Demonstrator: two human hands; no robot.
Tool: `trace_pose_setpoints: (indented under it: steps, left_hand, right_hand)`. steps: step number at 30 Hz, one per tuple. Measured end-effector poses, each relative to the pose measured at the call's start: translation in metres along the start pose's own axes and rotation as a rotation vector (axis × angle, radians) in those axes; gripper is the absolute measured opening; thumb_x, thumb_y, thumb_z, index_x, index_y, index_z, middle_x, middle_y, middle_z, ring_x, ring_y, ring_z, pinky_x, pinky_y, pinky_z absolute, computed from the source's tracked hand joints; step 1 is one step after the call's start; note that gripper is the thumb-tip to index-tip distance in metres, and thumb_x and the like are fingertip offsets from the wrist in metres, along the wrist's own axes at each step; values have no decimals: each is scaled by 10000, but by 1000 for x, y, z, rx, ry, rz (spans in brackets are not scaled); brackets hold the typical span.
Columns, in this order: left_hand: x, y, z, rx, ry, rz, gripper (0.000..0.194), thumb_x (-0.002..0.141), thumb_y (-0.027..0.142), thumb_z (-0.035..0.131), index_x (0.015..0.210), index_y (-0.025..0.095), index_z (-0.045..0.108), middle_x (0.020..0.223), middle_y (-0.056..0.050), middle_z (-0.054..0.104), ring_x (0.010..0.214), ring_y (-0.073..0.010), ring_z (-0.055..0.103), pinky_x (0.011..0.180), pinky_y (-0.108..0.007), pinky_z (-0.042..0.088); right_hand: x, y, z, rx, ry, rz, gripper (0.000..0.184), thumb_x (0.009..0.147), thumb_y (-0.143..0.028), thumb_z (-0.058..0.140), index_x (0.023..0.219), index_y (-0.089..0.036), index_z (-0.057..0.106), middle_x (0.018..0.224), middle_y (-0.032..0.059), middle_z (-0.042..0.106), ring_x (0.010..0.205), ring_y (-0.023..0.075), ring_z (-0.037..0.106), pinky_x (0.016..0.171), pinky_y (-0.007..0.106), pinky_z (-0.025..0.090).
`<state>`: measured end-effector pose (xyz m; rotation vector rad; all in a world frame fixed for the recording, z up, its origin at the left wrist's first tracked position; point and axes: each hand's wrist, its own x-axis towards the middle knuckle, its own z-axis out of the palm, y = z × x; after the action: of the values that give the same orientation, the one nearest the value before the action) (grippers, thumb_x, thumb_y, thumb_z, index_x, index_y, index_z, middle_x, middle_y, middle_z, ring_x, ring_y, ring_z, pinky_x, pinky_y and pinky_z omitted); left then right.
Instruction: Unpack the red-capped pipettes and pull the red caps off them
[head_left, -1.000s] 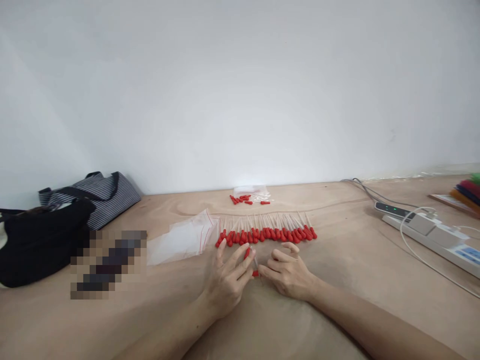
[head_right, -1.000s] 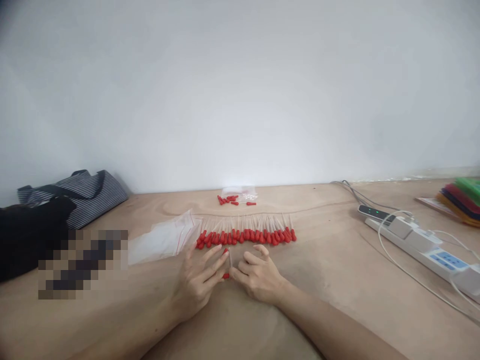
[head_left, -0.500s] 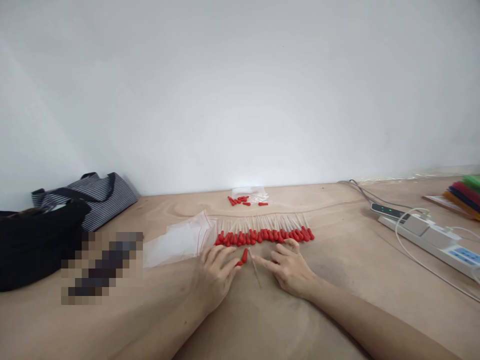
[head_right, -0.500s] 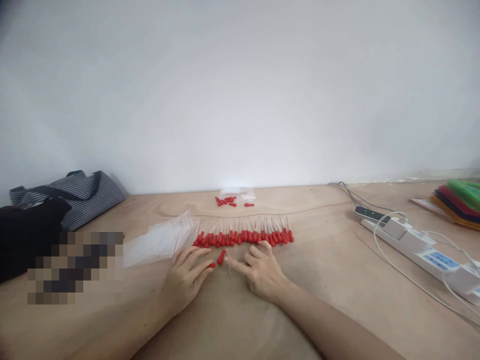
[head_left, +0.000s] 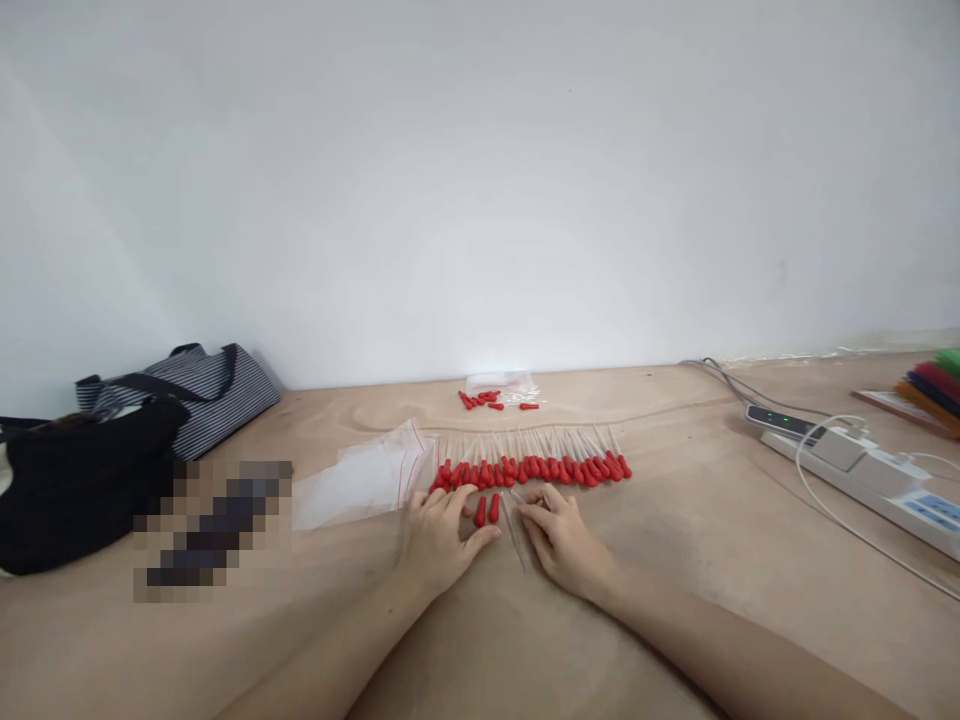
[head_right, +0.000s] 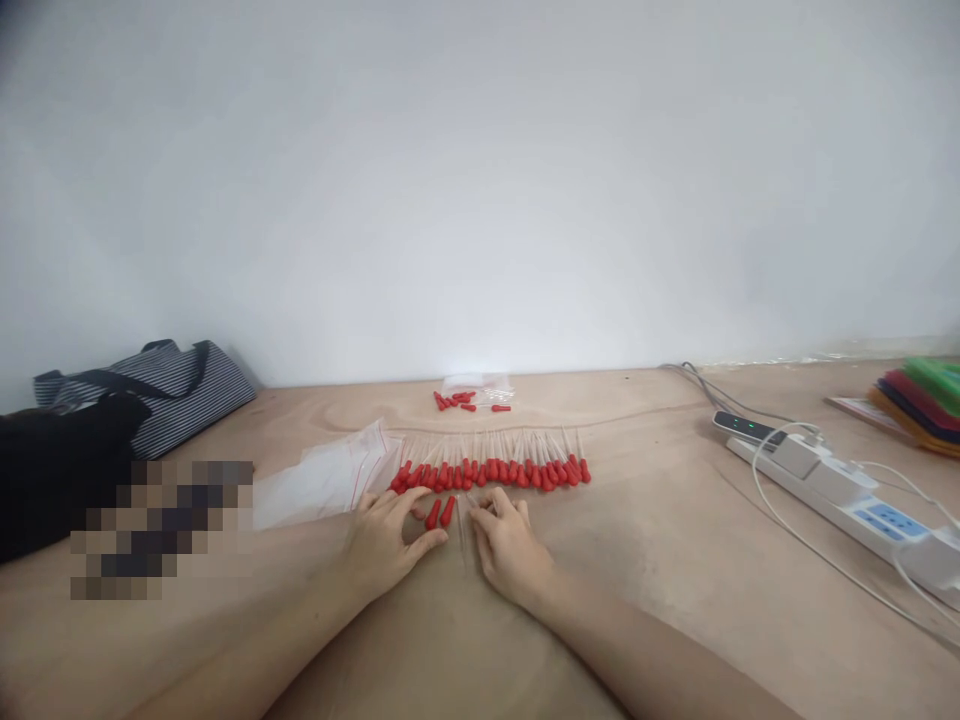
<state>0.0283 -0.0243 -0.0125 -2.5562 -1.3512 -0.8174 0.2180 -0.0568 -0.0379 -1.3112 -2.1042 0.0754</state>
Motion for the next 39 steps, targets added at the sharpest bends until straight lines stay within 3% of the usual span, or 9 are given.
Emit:
trace_pose_setpoints:
  steps: [7,16,23,28,32,39]
  left_hand:
    - [-9,0,-6,-147,-18,66,328,704,352,599,997,216,540,823,-1,681,734,-189,580,701,-339,347]
    - [-6,-3,-1,-111,10,18,282,797,371,486,1016,202,538,775,-7,676,762,-192,577,733,-346,350]
    - [16,-2,-4,15,35,-45,198,776,379,501,832,205,577,797,-21,630,796,-205,540,714,-347,324]
    - [44,2,1,184,-24,-30,277,722,461,536,737,188,579,820,-56,582,832,-243,495,711,-368,313]
    - [51,3,7,243,-36,-29,199,733,366,538,678,179,574,816,-67,575,831,-242,488,701,-366,304]
    - [43,0,0,175,138,-39,146,764,271,501,682,174,572,723,-43,588,767,-218,502,693,-354,298]
  right_hand:
    - [-1,-12,-12,114,-84,-12,253,854,-189,354,1018,-204,545,974,77,520,885,172,498,779,350,396]
    - [-2,-16,-18,158,-105,-20,245,850,-224,381,1047,-198,525,1024,95,530,952,190,495,816,376,375]
    - [-2,-10,-14,160,-4,-21,216,845,-185,378,993,-193,535,967,82,533,907,178,500,797,370,368]
    - [-3,-5,-12,116,74,-22,176,823,-165,413,941,-186,542,931,69,538,893,171,501,787,361,361]
    - [-4,-2,-11,85,117,-19,156,803,-155,438,914,-183,544,931,63,539,875,166,506,806,376,336]
    - [-3,1,-10,71,157,-23,166,788,-135,445,906,-188,548,895,46,559,860,158,515,813,370,305]
